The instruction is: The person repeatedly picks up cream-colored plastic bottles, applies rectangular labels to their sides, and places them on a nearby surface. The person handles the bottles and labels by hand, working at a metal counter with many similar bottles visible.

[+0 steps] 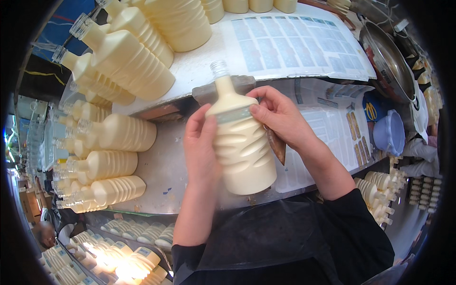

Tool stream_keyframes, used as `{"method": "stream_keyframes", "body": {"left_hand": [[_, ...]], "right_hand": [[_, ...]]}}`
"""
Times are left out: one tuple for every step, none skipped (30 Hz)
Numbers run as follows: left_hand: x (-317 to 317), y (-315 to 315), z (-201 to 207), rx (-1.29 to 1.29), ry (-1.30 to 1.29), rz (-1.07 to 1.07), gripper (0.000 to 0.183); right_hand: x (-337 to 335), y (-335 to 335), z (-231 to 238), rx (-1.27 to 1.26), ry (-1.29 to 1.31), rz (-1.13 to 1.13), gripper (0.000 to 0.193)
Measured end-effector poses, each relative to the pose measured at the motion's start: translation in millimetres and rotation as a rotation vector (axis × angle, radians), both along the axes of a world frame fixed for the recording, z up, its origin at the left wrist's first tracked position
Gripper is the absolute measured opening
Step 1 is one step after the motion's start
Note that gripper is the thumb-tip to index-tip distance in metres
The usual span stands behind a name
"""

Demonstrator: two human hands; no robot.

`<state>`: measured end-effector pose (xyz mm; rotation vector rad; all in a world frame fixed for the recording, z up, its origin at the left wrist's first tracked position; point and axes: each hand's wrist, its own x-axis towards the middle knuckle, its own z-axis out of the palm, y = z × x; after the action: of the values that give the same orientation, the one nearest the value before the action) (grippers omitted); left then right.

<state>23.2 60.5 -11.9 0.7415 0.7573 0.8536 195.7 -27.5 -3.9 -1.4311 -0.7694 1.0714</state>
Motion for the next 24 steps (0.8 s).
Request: {"method": "stream_keyframes", "body": {"left_hand": [[0,0,0,-0.001,-0.002,0.004,0.028],[-1,0,-1,-0.002,-0.004,0.008,0.028],[-1,0,-1,0.000,-0.006,0.007,0.028],[-2,1,-3,0.002,-0.010,0.004,0.028],[-2,1,-4,0.005,-0.013,0.002,0.028],[-2,1,-4,0.011,-0.012,0.000,0.028],[-2,1,-5,0.018,-0.011,-0.001,0.028],[-2,1,-5,0.026,-0.010,-0.002,0.028],[-1,1,-4,0.018,-0.006,-0.005,0.028],[-1,1,-2,0.009,-0.003,-0.008,0.029],[-1,1,-1,0.000,0.001,-0.012,0.030],[-1,1,-1,0.004,0.001,-0.015,0.029],[-1,1,-3,0.010,0.001,-0.017,0.028],[-1,1,-4,0.016,0.000,-0.018,0.028],[-2,1,-1,0.000,-0.009,-0.019,0.028],[-1,0,2,-0.013,-0.017,-0.023,0.029],[-1,0,4,-0.033,-0.025,-0.025,0.030],[-1,0,5,-0.028,-0.034,-0.030,0.030],[0,1,6,-0.023,-0.041,-0.038,0.030],[-1,1,6,-0.019,-0.049,-0.047,0.030],[-1,1,6,-0.023,-0.072,-0.056,0.030],[-2,1,6,-0.029,-0.094,-0.066,0.030],[-4,2,5,-0.034,-0.113,-0.065,0.030],[-3,3,3,-0.031,-0.080,-0.070,0.030]], "right_hand": [[0,0,0,0.008,0.009,0.001,0.028],[-1,0,-1,0.009,0.021,-0.002,0.028],[-2,1,-1,0.011,0.033,-0.006,0.028],[-2,1,-1,0.013,0.044,-0.011,0.028],[-2,1,-2,0.022,0.054,-0.013,0.027],[-2,1,-4,0.032,0.065,-0.015,0.027],[-2,1,-4,0.043,0.075,-0.015,0.027],[-2,0,-3,0.036,0.067,-0.013,0.027],[-2,0,-2,0.029,0.059,-0.011,0.027],[-2,-1,-1,0.022,0.049,-0.009,0.027],[-2,-1,0,0.013,0.026,-0.021,0.027],[-2,-1,0,0.005,0.002,-0.033,0.027],[-2,0,0,-0.001,-0.020,-0.043,0.027],[7,-2,0,0.009,0.028,-0.073,0.028],[25,-7,0,0.019,0.077,-0.102,0.029],[37,-10,0,0.032,0.127,-0.135,0.030],[38,-8,12,0.136,0.236,-0.160,0.034],[32,-6,30,0.130,0.195,-0.191,0.033],[19,-1,51,0.125,0.155,-0.225,0.032],[6,5,58,0.167,0.053,-0.256,0.031],[-5,13,62,0.208,-0.049,-0.286,0.031],[-13,25,55,0.278,-0.311,-0.324,0.038],[-32,31,73,0.228,-0.357,-0.262,0.030],[-47,41,70,0.290,-0.473,-0.254,0.030]]}}
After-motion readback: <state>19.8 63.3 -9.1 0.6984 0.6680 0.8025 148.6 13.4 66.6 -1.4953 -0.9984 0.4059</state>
